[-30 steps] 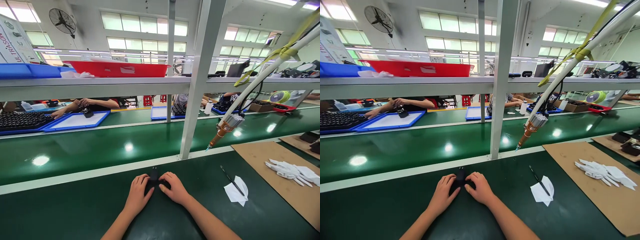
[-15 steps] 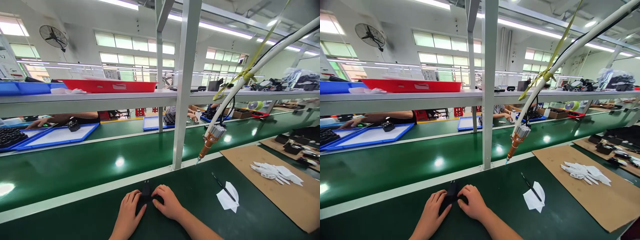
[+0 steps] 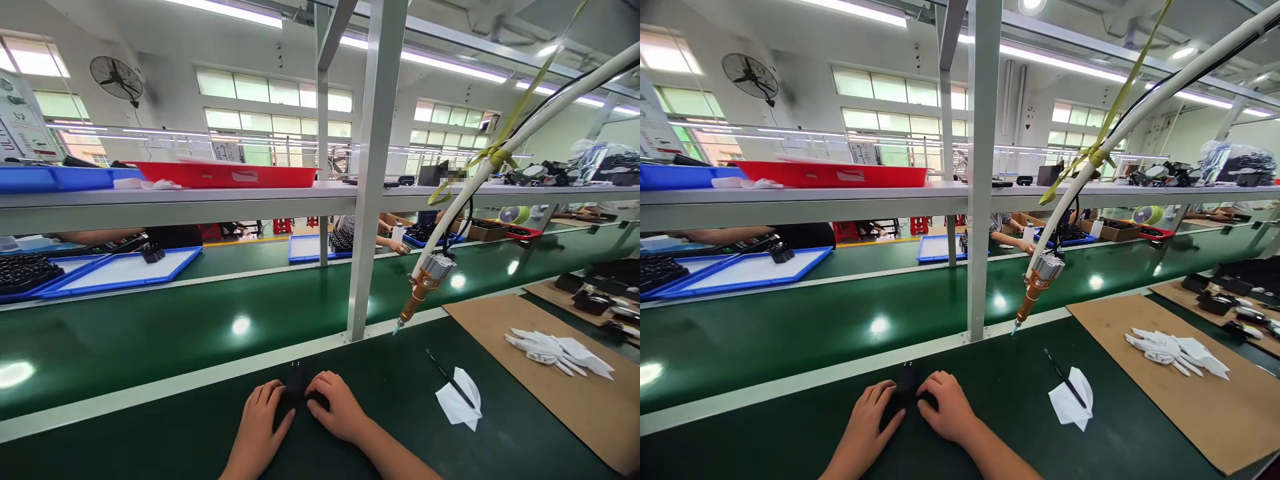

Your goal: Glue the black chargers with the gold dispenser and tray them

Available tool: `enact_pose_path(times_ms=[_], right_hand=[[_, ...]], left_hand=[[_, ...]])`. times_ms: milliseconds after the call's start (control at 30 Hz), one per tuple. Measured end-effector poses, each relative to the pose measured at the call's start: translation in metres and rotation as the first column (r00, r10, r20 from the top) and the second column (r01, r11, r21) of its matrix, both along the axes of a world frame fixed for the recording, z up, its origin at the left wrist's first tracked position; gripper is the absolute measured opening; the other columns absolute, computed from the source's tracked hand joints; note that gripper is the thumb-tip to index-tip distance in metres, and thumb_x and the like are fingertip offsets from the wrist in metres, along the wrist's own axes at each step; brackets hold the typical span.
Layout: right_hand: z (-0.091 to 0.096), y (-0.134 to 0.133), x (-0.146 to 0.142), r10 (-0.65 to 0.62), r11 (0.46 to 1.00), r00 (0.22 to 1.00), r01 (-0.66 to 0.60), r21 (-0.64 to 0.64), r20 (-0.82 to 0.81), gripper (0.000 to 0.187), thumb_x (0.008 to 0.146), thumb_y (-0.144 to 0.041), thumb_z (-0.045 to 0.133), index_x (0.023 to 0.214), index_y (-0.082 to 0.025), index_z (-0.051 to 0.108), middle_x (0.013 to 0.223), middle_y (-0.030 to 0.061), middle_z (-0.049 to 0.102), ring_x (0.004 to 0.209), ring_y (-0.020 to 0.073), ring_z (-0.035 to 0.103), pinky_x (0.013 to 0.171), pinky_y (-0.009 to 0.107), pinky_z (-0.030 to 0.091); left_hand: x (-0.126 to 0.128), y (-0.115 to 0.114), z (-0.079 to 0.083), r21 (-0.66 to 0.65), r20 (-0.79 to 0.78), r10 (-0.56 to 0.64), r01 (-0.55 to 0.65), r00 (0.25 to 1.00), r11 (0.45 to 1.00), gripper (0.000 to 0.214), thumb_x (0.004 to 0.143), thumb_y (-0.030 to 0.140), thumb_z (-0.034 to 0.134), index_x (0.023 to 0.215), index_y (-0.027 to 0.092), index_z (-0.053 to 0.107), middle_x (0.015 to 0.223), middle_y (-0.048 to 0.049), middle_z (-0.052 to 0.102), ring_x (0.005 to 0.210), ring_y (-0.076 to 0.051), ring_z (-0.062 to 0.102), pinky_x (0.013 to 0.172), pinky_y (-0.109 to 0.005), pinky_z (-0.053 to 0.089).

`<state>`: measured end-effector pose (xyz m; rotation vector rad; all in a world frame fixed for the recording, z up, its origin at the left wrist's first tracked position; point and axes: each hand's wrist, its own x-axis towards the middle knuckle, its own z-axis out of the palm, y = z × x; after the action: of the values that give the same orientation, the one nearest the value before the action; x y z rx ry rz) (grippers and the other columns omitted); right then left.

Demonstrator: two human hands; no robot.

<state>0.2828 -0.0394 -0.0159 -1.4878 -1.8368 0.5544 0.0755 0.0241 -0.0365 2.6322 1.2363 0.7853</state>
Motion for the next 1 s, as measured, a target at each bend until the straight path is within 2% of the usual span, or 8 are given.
enact_pose_path(times_ms=[333,567,633,733,800,867,933,1000], right_hand=[[0.001,-0.001,-0.002,0.009,1.000,1.000,-0.009,-0.002,0.010,0.019,0.081,-0.018,0.055,0.097,-0.023,0.063,0.103,0.0024,0.062,0.096,0.0176,0.055,0.087,0.033,0.042],[0.004,-0.001,-0.001,0.010,1.000,1.000,-0.010,-0.003,0.016,0.019,0.081,-0.019,0.055,0.098,-0.023,0.063,0.103,0.0025,0.062,0.096,0.0178,0.055,0.086,0.034,0.043],[0.004,-0.001,-0.001,0.010,1.000,1.000,-0.010,0.006,-0.019,0.020,0.081,-0.020,0.055,0.100,-0.022,0.063,0.102,0.0031,0.062,0.093,0.0170,0.056,0.086,0.034,0.044],[0.007,0.001,0.001,-0.005,0.999,0.980,0.013,0.038,-0.200,0.020,0.083,-0.023,0.054,0.099,-0.020,0.064,0.097,0.0047,0.062,0.082,0.0142,0.058,0.078,0.030,0.047],[0.018,0.001,0.003,-0.029,0.997,0.943,0.050,0.055,-0.332,0.022,0.084,-0.029,0.053,0.101,-0.018,0.062,0.094,0.0056,0.063,0.075,0.0125,0.058,0.070,0.027,0.048],[0.043,-0.006,0.006,-0.042,0.995,0.910,0.077,0.069,-0.412,0.026,0.087,-0.035,0.050,0.104,-0.018,0.059,0.096,0.0064,0.063,0.074,0.0118,0.060,0.069,0.027,0.050],[0.085,-0.024,0.015,-0.034,0.987,0.868,0.107,0.120,-0.495,0.027,0.091,-0.039,0.044,0.109,-0.021,0.055,0.103,0.0062,0.062,0.078,0.0114,0.062,0.074,0.028,0.053],[0.137,-0.054,0.032,0.067,0.923,0.807,0.172,0.343,-0.586,0.021,0.089,-0.035,0.050,0.106,-0.024,0.056,0.096,0.0046,0.063,0.074,0.0119,0.062,0.071,0.029,0.054]], left_hand=[[0.000,-0.002,-0.001,0.012,0.008,0.002,-0.002,1.000,1.000,0.029,0.085,0.041,0.055,0.107,0.025,0.064,0.114,-0.0038,0.062,0.107,-0.024,0.057,0.093,-0.041,0.050],[0.000,-0.003,0.002,-0.049,0.013,-0.002,0.003,1.000,0.999,0.030,0.084,0.037,0.054,0.109,0.022,0.061,0.116,-0.0049,0.061,0.110,-0.024,0.055,0.096,-0.044,0.046],[0.001,-0.003,0.003,-0.085,0.029,-0.007,0.010,1.000,0.996,0.035,0.084,0.034,0.054,0.116,0.020,0.056,0.117,-0.0063,0.060,0.112,-0.025,0.054,0.100,-0.046,0.044],[0.002,-0.004,0.012,-0.176,0.077,-0.036,0.049,0.996,0.983,0.049,0.082,0.030,0.055,0.128,0.018,0.044,0.121,-0.0090,0.058,0.114,-0.024,0.054,0.102,-0.046,0.042],[-0.001,-0.008,0.032,-0.238,0.144,-0.075,0.109,0.987,0.965,0.056,0.082,0.030,0.055,0.133,0.019,0.036,0.126,-0.0106,0.054,0.114,-0.023,0.055,0.101,-0.044,0.045],[-0.014,-0.015,0.068,-0.223,0.245,-0.104,0.160,0.964,0.961,0.056,0.086,0.033,0.052,0.136,0.022,0.030,0.133,-0.0109,0.048,0.118,-0.022,0.054,0.102,-0.043,0.044],[-0.036,-0.028,0.115,-0.100,0.341,-0.127,0.171,0.931,0.980,0.057,0.088,0.037,0.054,0.138,0.027,0.029,0.137,-0.0091,0.045,0.123,-0.023,0.049,0.108,-0.045,0.039],[-0.061,-0.043,0.160,0.064,0.468,-0.132,0.116,0.874,0.991,0.054,0.088,0.042,0.055,0.136,0.028,0.035,0.141,-0.0076,0.041,0.126,-0.026,0.046,0.107,-0.048,0.039]])
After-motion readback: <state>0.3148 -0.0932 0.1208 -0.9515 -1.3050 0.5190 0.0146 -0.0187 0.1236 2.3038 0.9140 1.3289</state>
